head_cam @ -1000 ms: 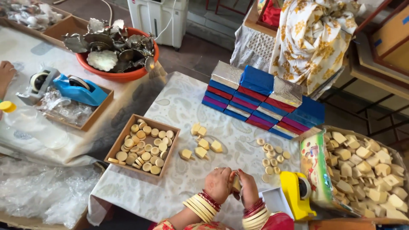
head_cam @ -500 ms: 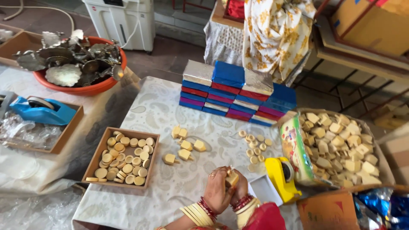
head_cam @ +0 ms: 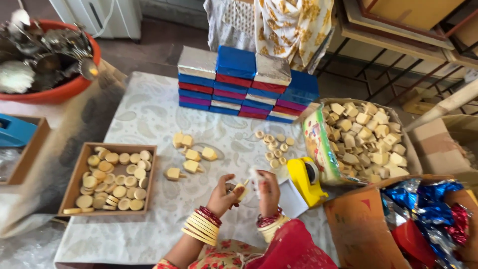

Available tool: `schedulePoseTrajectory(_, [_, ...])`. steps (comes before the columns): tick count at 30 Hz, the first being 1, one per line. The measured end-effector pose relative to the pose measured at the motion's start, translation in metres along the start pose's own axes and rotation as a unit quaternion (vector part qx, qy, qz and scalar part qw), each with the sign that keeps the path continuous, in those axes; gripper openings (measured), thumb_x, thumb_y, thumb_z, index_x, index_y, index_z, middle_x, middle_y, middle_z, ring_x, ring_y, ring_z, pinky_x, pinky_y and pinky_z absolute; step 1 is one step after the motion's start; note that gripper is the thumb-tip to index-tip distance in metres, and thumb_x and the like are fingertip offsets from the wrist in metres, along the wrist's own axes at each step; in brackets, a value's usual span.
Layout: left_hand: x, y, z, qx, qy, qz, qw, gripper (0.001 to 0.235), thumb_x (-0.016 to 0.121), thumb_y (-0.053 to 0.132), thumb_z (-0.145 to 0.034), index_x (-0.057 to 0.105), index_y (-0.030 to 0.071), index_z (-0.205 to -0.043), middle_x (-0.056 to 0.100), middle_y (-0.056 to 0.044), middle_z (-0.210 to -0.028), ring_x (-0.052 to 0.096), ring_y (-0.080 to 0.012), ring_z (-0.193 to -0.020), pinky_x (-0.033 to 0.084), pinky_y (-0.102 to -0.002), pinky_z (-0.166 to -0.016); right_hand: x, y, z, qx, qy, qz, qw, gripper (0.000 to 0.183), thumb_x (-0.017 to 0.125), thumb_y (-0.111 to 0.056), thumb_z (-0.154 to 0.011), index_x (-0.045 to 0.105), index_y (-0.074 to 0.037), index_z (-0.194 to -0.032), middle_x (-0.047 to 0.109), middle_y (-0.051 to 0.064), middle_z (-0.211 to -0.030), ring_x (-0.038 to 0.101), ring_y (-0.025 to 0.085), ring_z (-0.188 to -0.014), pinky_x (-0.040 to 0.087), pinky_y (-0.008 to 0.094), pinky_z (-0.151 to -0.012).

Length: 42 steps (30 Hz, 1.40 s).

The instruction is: The person assembles small wooden components by hand. They pick up wooden pieces from a box and the table, then attach circular wooden discs to the pegs of the pieces, forming small wooden toys. The assembled items are placed on the table.

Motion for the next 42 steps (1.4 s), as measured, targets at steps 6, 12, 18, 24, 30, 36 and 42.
schedulePoseTrajectory(6, [0.021,-0.051,-0.008,-0.008,-0.052,0.192,0.980,0.029,0.042,0.023,-0.103,0.056,0.008,-0.125,0.064,-0.003,-0.088,0.061,-0.0085,-0.068,0.051,-0.025,-0.053,-0.011,0.004,0.006,-0.305,-0.201,0.293,0.884,0.038,0.041,-0.032,-0.114,0.065,-0.002,-0.118,0.073,0.007,-0.107,0.063,0.019,-0.072,0.052,0.029,-0.070])
schedulePoseTrajectory(12, [0.005,-0.069,-0.019,0.141,-0.087,-0.014,0.986,0.021,0.048,0.024,-0.106,0.058,0.005,-0.107,0.063,-0.002,-0.086,0.061,-0.0085,-0.078,0.054,-0.030,-0.068,0.007,-0.022,0.016,-0.121,-0.249,0.181,0.944,0.034,0.041,-0.022,-0.109,0.064,0.002,-0.116,0.068,0.015,-0.098,0.066,0.029,-0.075,0.051,0.035,-0.069])
schedulePoseTrajectory(18, [0.004,-0.011,0.006,-0.195,-0.141,0.241,0.940,0.062,0.032,0.067,-0.100,0.063,0.013,-0.101,0.064,0.000,-0.072,0.056,-0.0090,-0.053,0.040,-0.024,-0.043,0.000,-0.011,0.010,-0.364,-0.247,0.231,0.868,0.021,0.048,-0.015,-0.103,0.062,-0.002,-0.115,0.070,0.016,-0.094,0.066,0.033,-0.074,0.053,0.039,-0.069])
schedulePoseTrajectory(24, [0.011,-0.009,-0.012,-0.137,-0.033,0.227,0.964,0.041,0.043,0.057,-0.103,0.056,0.017,-0.104,0.061,-0.006,-0.065,0.048,-0.0105,-0.041,0.029,-0.024,-0.035,-0.008,0.013,-0.004,-0.323,-0.093,0.293,0.895,0.011,0.055,-0.011,-0.103,0.059,-0.002,-0.109,0.068,0.016,-0.089,0.066,0.036,-0.075,0.052,0.041,-0.067])
schedulePoseTrajectory(30, [0.033,0.021,0.010,0.205,0.071,-0.066,0.974,0.033,0.045,0.039,-0.111,0.056,0.008,-0.116,0.062,-0.005,-0.088,0.059,-0.0153,-0.072,0.049,-0.030,-0.061,-0.019,0.032,-0.015,-0.020,-0.070,0.181,0.981,0.024,0.045,-0.021,-0.109,0.061,-0.003,-0.106,0.062,0.008,-0.077,0.063,0.017,-0.067,0.050,0.033,-0.064])
schedulePoseTrajectory(36, [0.023,0.083,0.030,0.431,0.050,-0.344,0.833,0.043,0.051,0.043,-0.106,0.053,0.004,-0.124,0.062,-0.009,-0.090,0.062,-0.0244,-0.077,0.050,-0.035,-0.068,-0.038,0.055,-0.011,0.281,-0.197,-0.157,0.926,0.016,0.054,-0.017,-0.105,0.060,-0.002,-0.109,0.064,-0.002,-0.095,0.061,0.007,-0.088,0.051,0.025,-0.080])
schedulePoseTrajectory(42, [0.000,-0.065,-0.004,-0.024,-0.076,0.210,0.974,0.047,0.049,0.043,-0.115,0.062,-0.001,-0.123,0.049,-0.003,-0.074,0.043,-0.0114,-0.058,0.034,-0.024,-0.051,-0.016,-0.006,0.022,-0.164,-0.102,0.295,0.936,0.012,0.057,-0.010,-0.104,0.064,-0.004,-0.112,0.071,0.004,-0.092,0.066,0.007,-0.084,0.052,0.027,-0.075])
Point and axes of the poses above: each hand's wrist, its own z-axis away from the middle knuckle, its own x-axis out of the palm, y = z × x, the point moved 1 cm from there along -z, towards the middle knuckle
